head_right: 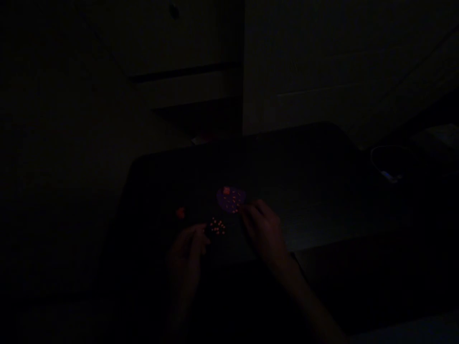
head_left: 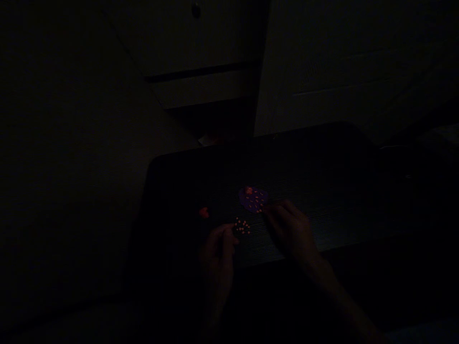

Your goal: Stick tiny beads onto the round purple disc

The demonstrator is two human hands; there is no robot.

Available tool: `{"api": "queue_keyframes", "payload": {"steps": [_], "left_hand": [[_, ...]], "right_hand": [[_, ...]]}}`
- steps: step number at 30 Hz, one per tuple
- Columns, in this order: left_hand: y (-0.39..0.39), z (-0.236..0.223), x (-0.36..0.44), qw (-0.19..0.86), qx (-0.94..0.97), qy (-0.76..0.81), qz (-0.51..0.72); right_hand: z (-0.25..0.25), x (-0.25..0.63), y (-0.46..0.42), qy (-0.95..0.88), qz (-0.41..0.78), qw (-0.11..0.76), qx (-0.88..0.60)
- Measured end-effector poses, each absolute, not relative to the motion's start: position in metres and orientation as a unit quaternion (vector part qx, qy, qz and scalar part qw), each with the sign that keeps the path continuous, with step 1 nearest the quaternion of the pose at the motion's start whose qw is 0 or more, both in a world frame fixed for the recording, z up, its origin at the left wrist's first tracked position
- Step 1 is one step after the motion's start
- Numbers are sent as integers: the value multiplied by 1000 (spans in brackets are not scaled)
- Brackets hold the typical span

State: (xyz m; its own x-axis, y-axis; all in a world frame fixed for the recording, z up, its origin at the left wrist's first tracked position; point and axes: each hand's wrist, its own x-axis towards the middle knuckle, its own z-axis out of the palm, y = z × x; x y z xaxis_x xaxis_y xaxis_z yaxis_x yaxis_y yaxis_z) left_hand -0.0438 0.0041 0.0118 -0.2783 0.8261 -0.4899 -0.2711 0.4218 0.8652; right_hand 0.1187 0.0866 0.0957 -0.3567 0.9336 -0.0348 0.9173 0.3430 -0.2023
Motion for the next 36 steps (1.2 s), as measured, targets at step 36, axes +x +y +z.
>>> {"api": "queue_keyframes", "payload": {"steps": [36], "left_hand": [[6,11,-44,562,222,619,502]], "right_hand": [[99,118,82,-845,76,10,-529]]}}
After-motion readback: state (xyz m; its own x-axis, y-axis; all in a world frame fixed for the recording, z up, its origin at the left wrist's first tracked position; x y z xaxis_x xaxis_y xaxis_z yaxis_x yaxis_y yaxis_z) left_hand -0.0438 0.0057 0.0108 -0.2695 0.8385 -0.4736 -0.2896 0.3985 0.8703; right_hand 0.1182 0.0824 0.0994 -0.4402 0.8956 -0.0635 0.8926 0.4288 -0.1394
